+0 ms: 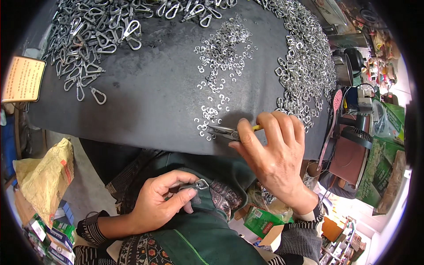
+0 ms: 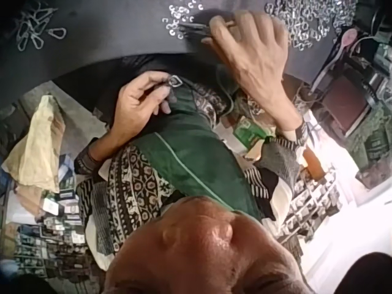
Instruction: The person assembles metal clasps by attaching small metal rings to clasp components using pliers.
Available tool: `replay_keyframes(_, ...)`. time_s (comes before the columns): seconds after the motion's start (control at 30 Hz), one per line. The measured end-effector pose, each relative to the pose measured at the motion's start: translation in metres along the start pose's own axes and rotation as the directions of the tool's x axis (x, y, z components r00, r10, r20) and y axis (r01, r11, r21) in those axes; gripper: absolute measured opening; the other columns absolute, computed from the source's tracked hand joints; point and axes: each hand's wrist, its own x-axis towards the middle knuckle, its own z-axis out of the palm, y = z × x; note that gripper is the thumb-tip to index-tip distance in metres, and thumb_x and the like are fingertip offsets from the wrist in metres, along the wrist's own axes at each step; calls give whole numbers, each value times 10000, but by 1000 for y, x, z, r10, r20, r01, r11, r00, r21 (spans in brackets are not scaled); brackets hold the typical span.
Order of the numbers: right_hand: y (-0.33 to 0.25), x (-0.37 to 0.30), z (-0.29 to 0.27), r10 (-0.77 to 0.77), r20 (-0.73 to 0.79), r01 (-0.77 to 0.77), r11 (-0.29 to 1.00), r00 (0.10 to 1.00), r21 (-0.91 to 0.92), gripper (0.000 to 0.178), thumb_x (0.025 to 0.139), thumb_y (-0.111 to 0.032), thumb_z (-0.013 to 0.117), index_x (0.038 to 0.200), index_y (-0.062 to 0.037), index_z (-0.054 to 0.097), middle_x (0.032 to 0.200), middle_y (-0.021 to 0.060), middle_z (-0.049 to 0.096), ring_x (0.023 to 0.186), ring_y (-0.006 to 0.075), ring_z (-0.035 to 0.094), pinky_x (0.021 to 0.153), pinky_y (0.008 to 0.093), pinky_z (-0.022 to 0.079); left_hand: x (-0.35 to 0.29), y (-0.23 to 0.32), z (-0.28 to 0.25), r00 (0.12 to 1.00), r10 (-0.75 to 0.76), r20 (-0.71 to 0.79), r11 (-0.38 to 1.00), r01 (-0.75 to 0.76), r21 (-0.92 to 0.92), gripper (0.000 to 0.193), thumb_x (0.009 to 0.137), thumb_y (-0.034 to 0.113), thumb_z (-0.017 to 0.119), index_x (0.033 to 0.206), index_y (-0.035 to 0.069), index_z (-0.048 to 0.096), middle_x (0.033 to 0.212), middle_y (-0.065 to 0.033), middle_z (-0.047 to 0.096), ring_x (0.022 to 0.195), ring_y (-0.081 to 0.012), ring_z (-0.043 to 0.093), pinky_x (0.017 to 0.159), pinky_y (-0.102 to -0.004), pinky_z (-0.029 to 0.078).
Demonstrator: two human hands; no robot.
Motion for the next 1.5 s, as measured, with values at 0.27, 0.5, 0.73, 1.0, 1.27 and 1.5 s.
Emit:
replay_keyframes(0.27, 0, 4, -4, -22, 33, 22, 1000, 999, -6, 446, 681, -312, 791, 1053, -126, 630, 987, 72, 543, 926, 259, 566, 789, 416, 416, 2, -2, -6, 972, 230, -38, 958, -220, 184, 186, 940, 36, 622, 1109, -35, 660, 965, -61, 665, 687, -66, 592, 593, -190, 458)
replay_keyframes(0.5, 22, 17, -26, -213, 14, 197, 926, 977, 321, 353, 704, -348, 768, 904, -79, 655, 832, 66, 572, 730, 221, 577, 591, 337, 426, 8, 27, -11, 998, -49, -32, 986, 43, -159, 209, 922, 25, 639, 1118, -41, 661, 959, -48, 596, 670, -55, 493, 518, -202, 371)
replay_keyframes(0.73, 22, 28, -29, -294, 0, 277, 899, 956, 339, 314, 797, -374, 705, 868, -76, 639, 775, 46, 557, 683, 197, 563, 565, 312, 414, 10, 32, -8, 997, -73, -23, 982, 67, -177, 195, 936, 27, 627, 1117, -34, 664, 902, -32, 580, 656, -57, 476, 527, -203, 365)
replay_keyframes(1.0, 17, 32, -30, -311, -3, 291, 887, 950, 358, 322, 778, -377, 710, 848, -75, 626, 768, 48, 549, 676, 200, 553, 561, 308, 403, 12, 34, -12, 1000, 13, 18, 999, -12, -31, 174, 939, 42, 633, 1094, -28, 673, 943, -36, 623, 709, -53, 518, 608, -203, 410)
replay_keyframes(1.27, -1, 8, -42, -270, -32, 263, 893, 962, 365, 346, 816, -391, 713, 838, -57, 624, 735, 65, 540, 587, 183, 519, 490, 291, 353, -11, 52, -14, 973, 178, 147, 869, -226, 440, 217, 862, 102, 715, 1055, 5, 691, 1013, -103, 657, 890, -198, 631, 777, -308, 490)
replay_keyframes(1.5, -31, -42, -16, -33, 148, -26, 926, 988, 377, 315, 763, -301, 770, 899, -54, 629, 781, 64, 536, 678, 213, 520, 573, 335, 371, 69, 162, -103, 568, 652, 502, -574, -63, 817, 405, 830, 162, 693, 1196, 10, 611, 1128, -159, 599, 1040, -364, 550, 899, -421, 458)
